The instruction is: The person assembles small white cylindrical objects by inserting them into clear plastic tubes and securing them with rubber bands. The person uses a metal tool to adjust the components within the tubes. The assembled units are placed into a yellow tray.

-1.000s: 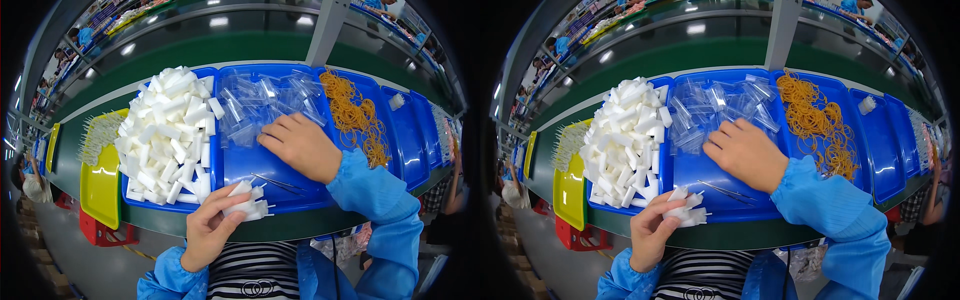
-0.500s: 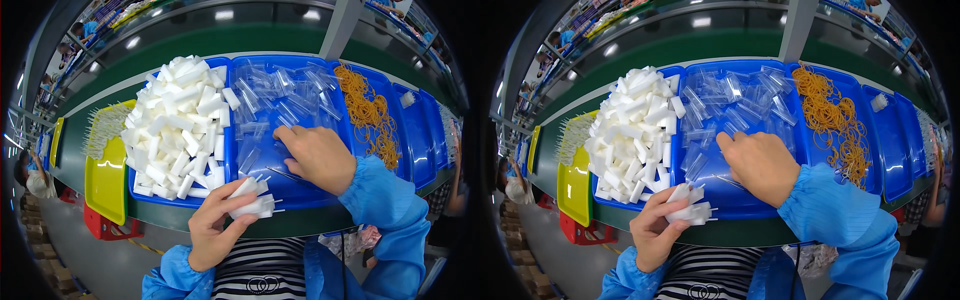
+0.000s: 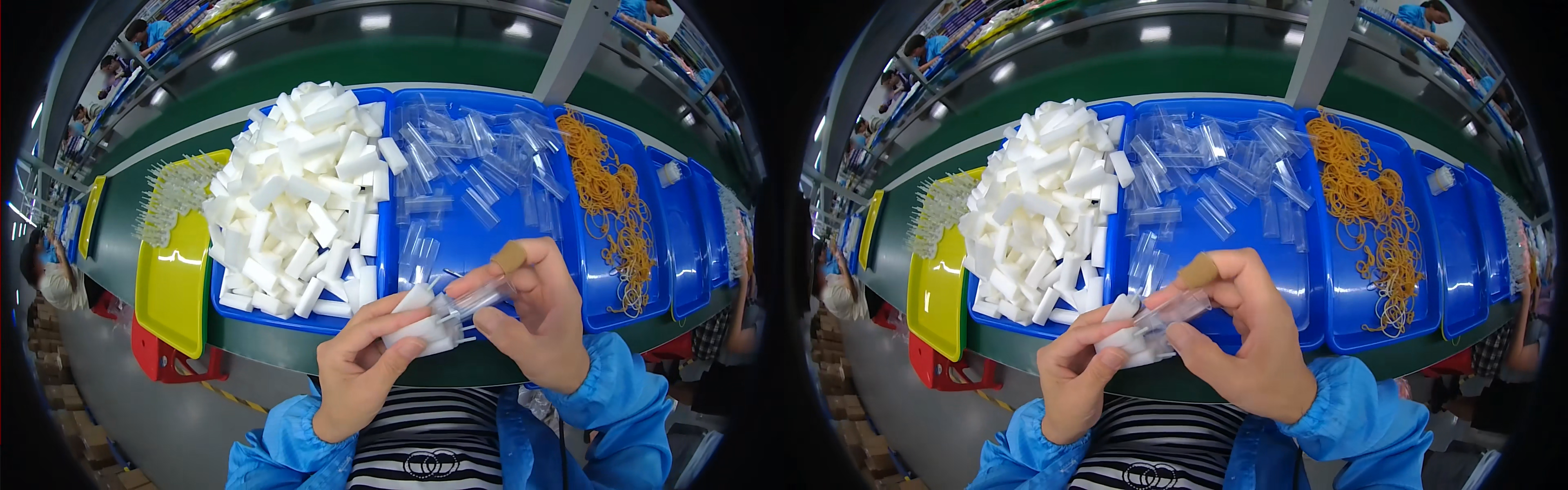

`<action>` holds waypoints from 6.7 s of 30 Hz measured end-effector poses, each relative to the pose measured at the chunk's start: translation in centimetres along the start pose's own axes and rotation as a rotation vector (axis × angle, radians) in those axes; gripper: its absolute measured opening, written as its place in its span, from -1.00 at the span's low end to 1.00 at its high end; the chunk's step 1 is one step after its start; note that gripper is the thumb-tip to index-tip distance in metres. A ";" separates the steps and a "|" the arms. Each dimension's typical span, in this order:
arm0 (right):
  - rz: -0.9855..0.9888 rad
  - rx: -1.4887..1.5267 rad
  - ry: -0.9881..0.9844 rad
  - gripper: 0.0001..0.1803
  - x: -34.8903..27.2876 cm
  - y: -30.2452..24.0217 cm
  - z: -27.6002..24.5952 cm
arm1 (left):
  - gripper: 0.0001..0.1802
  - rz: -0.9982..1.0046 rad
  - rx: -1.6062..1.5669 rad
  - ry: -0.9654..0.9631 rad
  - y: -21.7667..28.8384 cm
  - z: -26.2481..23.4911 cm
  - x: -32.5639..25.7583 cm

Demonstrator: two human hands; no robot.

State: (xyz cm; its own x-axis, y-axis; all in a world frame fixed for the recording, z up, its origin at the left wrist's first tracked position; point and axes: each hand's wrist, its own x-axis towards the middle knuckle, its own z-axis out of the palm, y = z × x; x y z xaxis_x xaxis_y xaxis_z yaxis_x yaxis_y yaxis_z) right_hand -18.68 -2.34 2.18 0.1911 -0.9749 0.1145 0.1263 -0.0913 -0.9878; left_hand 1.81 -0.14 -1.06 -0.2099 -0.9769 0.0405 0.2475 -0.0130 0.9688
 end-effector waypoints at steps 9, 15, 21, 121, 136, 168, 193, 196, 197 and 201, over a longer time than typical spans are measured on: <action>0.101 0.248 0.018 -0.59 -0.9 0.7 0.1 | -0.71 -0.034 -0.010 0.017 0.0 0.5 -0.1; 0.186 0.356 0.090 -0.57 -0.7 0.4 0.2 | -0.72 -0.047 -0.057 0.017 -0.2 0.5 -0.2; -0.012 0.187 0.044 -0.57 -1.1 0.6 -0.3 | -0.72 -0.063 -0.059 0.054 -0.1 0.7 -0.2; 0.143 -0.024 0.077 -0.68 4.5 -2.1 -2.6 | -0.64 0.051 0.014 0.033 0.0 -0.3 -0.7; 0.092 -0.078 -0.061 -0.66 2.1 0.3 -1.5 | -0.68 0.067 0.050 0.051 -0.1 0.5 -0.5; -0.282 -0.365 0.023 -0.56 0.3 2.6 -0.2 | -0.70 0.115 0.257 0.118 -0.1 0.8 -0.8; 0.022 -0.059 -0.023 -0.55 -0.2 1.5 -1.2 | -0.67 0.219 -0.066 0.108 -1.5 -0.5 -1.1; -0.008 -0.079 -0.024 -0.51 -1.2 2.6 -0.2 | -0.66 0.269 0.004 0.094 -1.9 -0.1 -1.4; -0.020 -0.085 -0.011 -0.50 -1.4 2.9 0.1 | -0.66 0.279 0.006 0.097 -2.0 0.0 -1.4; -0.038 -0.068 0.009 -0.50 -1.3 2.3 0.5 | -0.56 0.177 -0.250 0.190 -1.0 1.2 -1.1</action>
State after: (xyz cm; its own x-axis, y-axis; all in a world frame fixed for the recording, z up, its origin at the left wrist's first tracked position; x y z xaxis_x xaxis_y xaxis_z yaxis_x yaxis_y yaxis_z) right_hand -18.17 -1.17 -0.17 0.1788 -0.9722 0.1511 0.0665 -0.1413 -0.9877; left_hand 0.65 1.18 -1.80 0.0302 -0.9906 0.1331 0.4928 0.1306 0.8603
